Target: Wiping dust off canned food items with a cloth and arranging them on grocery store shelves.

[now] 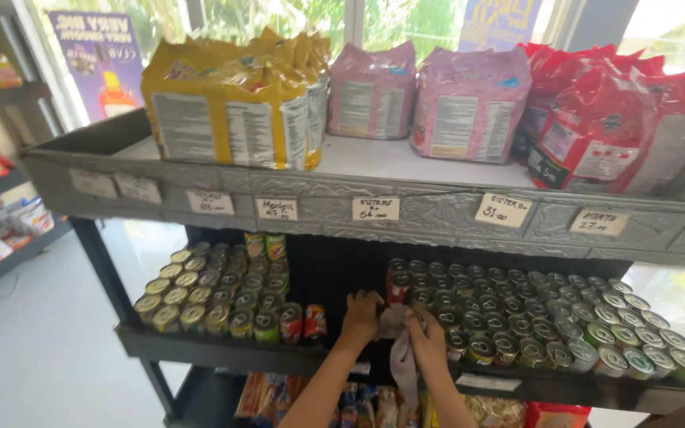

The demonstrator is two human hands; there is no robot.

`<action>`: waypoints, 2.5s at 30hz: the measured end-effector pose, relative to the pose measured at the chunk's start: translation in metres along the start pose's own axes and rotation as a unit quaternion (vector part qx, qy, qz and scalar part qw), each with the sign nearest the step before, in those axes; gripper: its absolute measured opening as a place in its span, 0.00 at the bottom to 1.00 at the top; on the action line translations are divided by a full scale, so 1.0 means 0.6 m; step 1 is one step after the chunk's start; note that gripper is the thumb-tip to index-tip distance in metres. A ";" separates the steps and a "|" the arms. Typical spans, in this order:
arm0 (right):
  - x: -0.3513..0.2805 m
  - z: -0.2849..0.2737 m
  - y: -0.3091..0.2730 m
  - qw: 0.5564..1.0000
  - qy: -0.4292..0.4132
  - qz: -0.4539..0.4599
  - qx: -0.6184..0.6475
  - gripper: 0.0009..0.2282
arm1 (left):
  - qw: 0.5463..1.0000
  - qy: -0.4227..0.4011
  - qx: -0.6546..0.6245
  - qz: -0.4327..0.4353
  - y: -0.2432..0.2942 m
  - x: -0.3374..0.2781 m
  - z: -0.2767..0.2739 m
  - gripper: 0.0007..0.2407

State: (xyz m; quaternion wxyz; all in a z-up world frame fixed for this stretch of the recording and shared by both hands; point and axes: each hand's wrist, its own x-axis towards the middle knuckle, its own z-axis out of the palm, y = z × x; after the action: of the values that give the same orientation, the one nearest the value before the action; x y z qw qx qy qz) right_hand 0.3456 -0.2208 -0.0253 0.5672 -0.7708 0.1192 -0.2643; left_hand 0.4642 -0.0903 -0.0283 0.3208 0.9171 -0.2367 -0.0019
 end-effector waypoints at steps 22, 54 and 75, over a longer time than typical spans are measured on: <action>-0.019 0.262 -0.157 0.839 -0.353 0.091 -0.404 0.34 | 0.978 0.206 -0.013 0.044 -0.174 -0.260 -0.107 0.21; -0.300 0.019 -0.219 0.924 0.333 -0.111 0.152 0.14 | 0.906 -0.184 -0.249 0.291 -0.016 -0.326 -0.182 0.47; -0.446 -0.020 -0.258 0.888 0.280 -0.130 -0.340 0.12 | 0.883 -0.300 -0.157 0.326 0.046 -0.425 -0.040 0.51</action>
State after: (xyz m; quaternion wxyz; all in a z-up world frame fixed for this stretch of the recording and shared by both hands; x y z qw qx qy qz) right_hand 0.0984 -0.0507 0.0495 0.1733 -0.8190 0.2544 -0.4843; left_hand 0.2296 0.0156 -0.0307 0.3568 0.6815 -0.6036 -0.2095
